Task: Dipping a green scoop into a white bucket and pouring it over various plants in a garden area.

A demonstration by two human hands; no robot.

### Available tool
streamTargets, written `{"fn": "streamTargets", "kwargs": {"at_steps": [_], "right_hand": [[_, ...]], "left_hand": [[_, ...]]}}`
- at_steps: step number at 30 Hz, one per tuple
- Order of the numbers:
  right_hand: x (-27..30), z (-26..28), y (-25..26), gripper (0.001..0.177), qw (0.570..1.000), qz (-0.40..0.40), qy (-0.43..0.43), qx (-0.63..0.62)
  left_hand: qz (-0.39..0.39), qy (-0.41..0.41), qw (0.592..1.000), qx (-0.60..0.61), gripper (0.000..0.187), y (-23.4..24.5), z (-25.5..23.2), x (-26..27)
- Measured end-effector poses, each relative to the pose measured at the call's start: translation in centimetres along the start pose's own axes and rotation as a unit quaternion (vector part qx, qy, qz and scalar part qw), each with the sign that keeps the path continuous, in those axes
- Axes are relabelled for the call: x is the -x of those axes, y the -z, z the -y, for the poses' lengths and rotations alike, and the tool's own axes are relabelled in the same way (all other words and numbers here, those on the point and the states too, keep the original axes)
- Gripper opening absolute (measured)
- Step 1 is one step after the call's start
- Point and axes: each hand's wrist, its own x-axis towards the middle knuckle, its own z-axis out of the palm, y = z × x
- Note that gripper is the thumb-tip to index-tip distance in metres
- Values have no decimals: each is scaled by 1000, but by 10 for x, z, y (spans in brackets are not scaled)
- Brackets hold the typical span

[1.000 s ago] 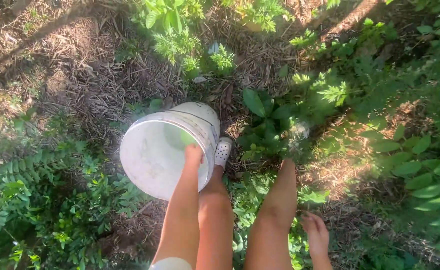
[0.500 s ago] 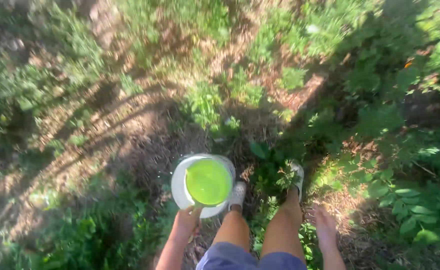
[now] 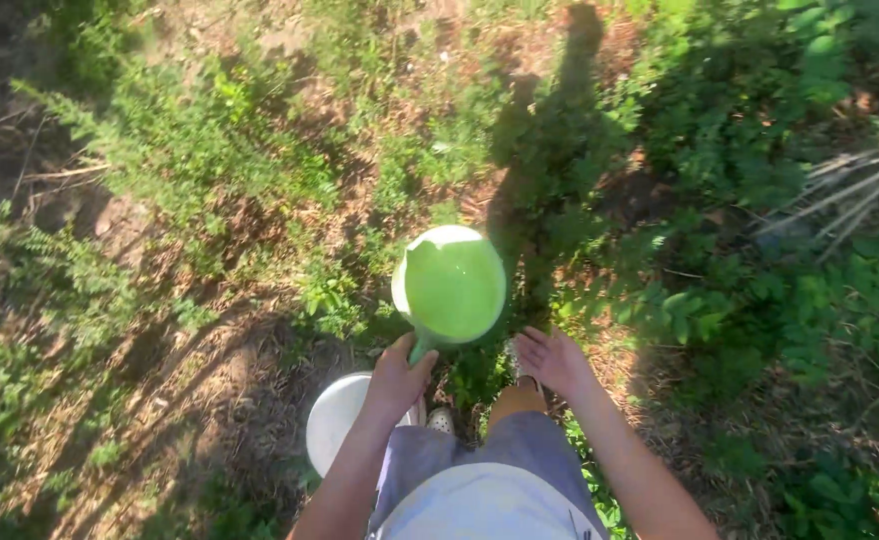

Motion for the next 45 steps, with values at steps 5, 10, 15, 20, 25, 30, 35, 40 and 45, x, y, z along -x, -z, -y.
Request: {"fn": "streamTargets", "kwargs": {"at_steps": [5, 10, 15, 20, 25, 30, 35, 40, 45], "right_hand": [[-36, 21, -34, 61, 997, -33, 18, -61], [-73, 65, -34, 45, 990, 27, 92, -100], [-82, 156, -52, 31, 990, 61, 45, -116], [1, 349, -53, 25, 947, 261, 94, -162], [48, 501, -38, 60, 692, -6, 254, 676], [83, 552, -28, 102, 763, -59, 222, 604], [68, 531, -18, 130, 634, -256, 116, 721], [49, 478, -17, 131, 566, -277, 58, 775], [11, 418, 7, 118, 915, 37, 47, 400]], "left_hand": [[10, -58, 992, -109, 35, -41, -40, -29], [-39, -151, 978, -141, 34, -84, -68, -62], [83, 80, 980, 164, 27, -125, -109, -87], [53, 111, 959, 254, 24, -144, -141, -107], [-1, 135, 955, 263, 21, -156, -187, -120], [-45, 113, 935, 333, 21, -159, -191, -129], [-56, 112, 939, 320, 25, -160, -180, -144], [-51, 121, 931, 341, 25, -163, -193, -148], [-22, 123, 945, 304, 29, -185, -202, -153]]}}
